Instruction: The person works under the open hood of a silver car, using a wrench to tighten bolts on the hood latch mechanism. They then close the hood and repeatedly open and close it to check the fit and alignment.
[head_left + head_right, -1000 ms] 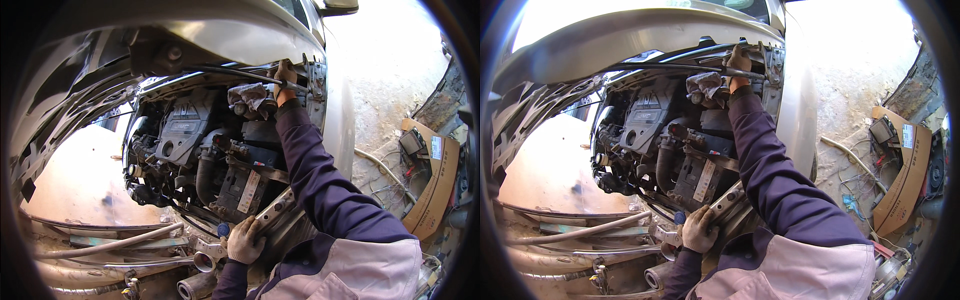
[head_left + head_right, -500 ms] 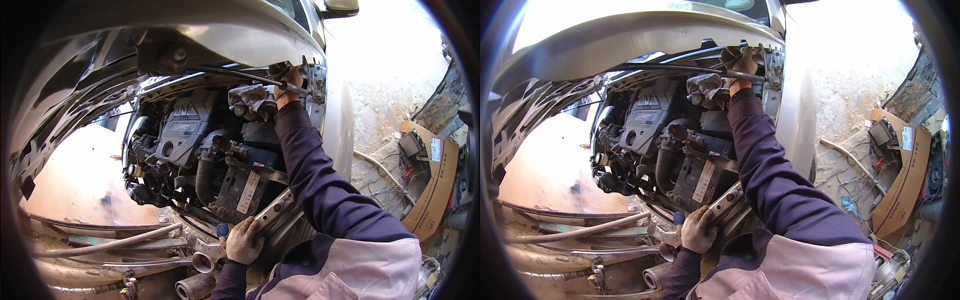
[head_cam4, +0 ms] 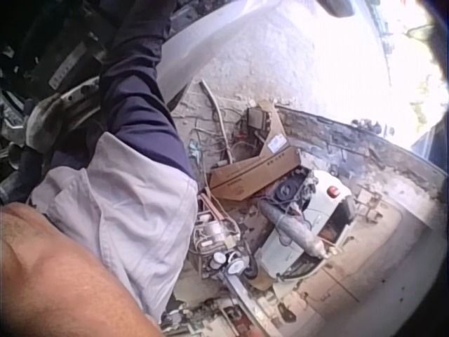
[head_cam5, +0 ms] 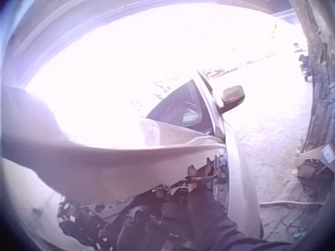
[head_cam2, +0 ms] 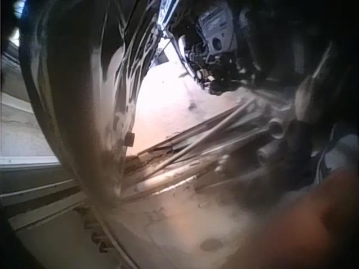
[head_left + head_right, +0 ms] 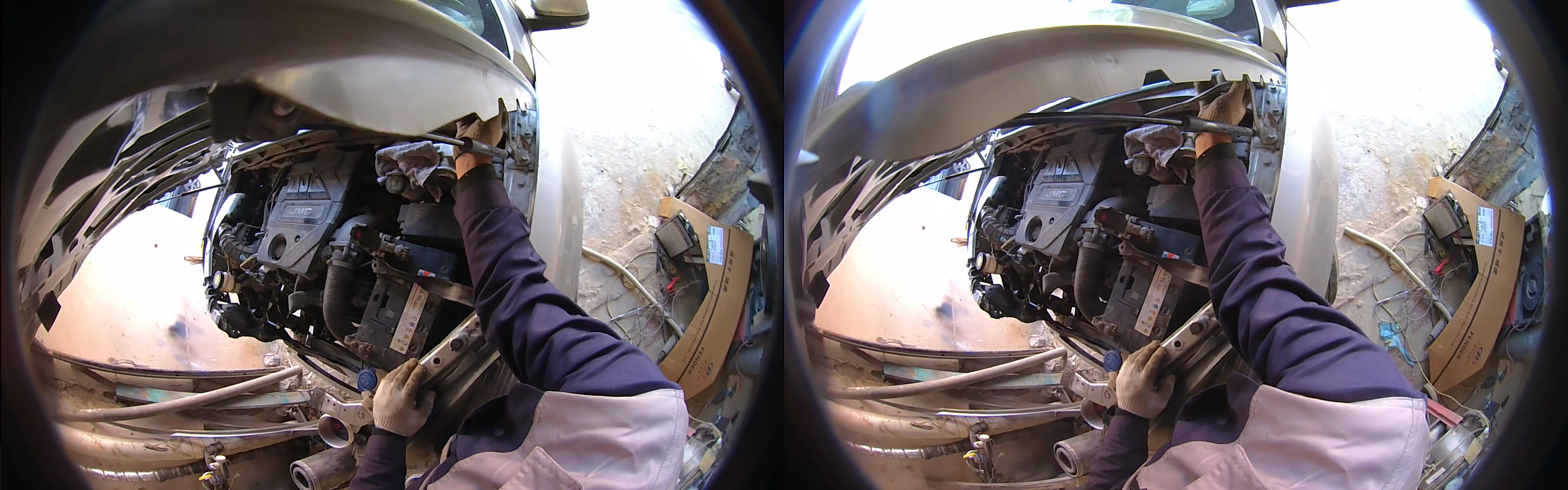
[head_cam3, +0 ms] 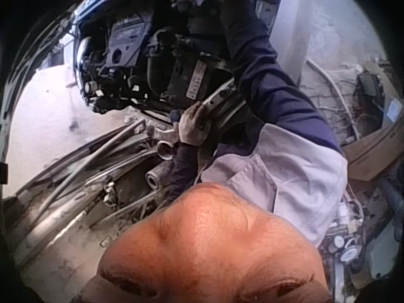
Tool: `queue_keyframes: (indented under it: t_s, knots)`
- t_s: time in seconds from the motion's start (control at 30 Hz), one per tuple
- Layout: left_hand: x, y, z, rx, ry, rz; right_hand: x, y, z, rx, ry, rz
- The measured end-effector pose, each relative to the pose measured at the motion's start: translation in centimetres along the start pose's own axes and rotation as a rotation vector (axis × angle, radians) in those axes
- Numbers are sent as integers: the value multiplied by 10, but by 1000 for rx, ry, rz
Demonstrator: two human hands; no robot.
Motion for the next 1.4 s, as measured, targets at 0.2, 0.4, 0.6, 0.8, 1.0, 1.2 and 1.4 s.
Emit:
queue_keyframes:
  t_s: [0.2,0.4,0.6,0.8,1.0,1.2,1.4]
  knots:
    - [2,0,0,1,-13,-1,13,-11,-15,-324,69,-120]
    - [2,1,0,1,-29,-5,-8,4,1,5,-35,185]
    - [0,-1,0,0,-2,-5,-16,4,8,115,-48,340]
    - [0,-1,1,3,6,-3,-18,-5,15,29,-151,134]
    - [1,-1,0,-7,2,-2,-21,-8,20,-21,-207,99]
    - [1,0,-1,-4,7,1,-11,-3,9,-16,-134,144]
    - [1,-1,0,2,4,-4,-16,6,27,278,-473,337]
Point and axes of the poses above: each hand's wrist, its own x-axis towards the middle knuckle, its own z-axis out of the palm, y = z × x, the point moved 8 cm from there along x, towards the middle knuckle, and after that the axes turned 15 degrees about z, right-handed, at the moved point
